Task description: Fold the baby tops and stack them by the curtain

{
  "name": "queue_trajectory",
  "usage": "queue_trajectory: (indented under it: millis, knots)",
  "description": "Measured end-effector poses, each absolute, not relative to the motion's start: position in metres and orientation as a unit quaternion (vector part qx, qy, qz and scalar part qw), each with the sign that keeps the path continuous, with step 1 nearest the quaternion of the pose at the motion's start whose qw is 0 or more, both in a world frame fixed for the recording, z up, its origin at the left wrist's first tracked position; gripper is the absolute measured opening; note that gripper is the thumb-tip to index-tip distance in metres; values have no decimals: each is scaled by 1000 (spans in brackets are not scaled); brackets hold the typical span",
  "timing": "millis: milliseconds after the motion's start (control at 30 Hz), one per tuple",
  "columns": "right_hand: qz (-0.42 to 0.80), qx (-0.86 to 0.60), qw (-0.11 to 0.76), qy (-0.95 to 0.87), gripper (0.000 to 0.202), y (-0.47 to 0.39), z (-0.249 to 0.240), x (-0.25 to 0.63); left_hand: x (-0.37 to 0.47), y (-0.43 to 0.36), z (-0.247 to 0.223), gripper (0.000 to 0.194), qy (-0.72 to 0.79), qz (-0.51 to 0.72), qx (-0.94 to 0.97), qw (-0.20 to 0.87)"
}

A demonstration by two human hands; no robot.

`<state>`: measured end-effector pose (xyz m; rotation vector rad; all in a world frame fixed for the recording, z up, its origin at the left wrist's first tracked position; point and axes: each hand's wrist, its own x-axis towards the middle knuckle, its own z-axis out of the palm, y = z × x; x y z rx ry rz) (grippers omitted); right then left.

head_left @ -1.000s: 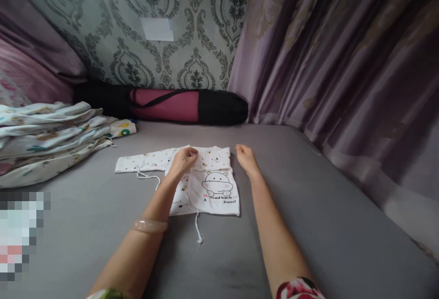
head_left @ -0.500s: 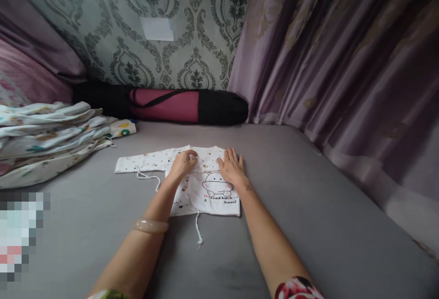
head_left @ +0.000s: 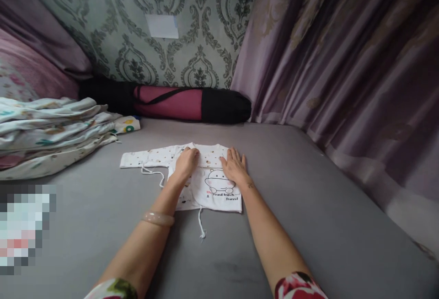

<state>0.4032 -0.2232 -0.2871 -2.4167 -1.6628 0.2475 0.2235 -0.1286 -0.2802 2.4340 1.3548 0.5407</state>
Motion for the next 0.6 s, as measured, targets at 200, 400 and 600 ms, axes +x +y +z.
queue_trajectory:
  millis: [200, 400, 600]
  knots:
    - [63, -816, 98, -567, 64, -223, -289, 398, 224, -132, -281, 32, 470, 266, 833, 124]
    - [106, -821, 103, -552, 66, -220, -284, 402, 225, -127, -283, 34, 495, 180, 833, 170]
    - [129, -833, 146, -517, 66, -203, -245, 422, 201, -111, -251, 38, 513, 210, 809, 195]
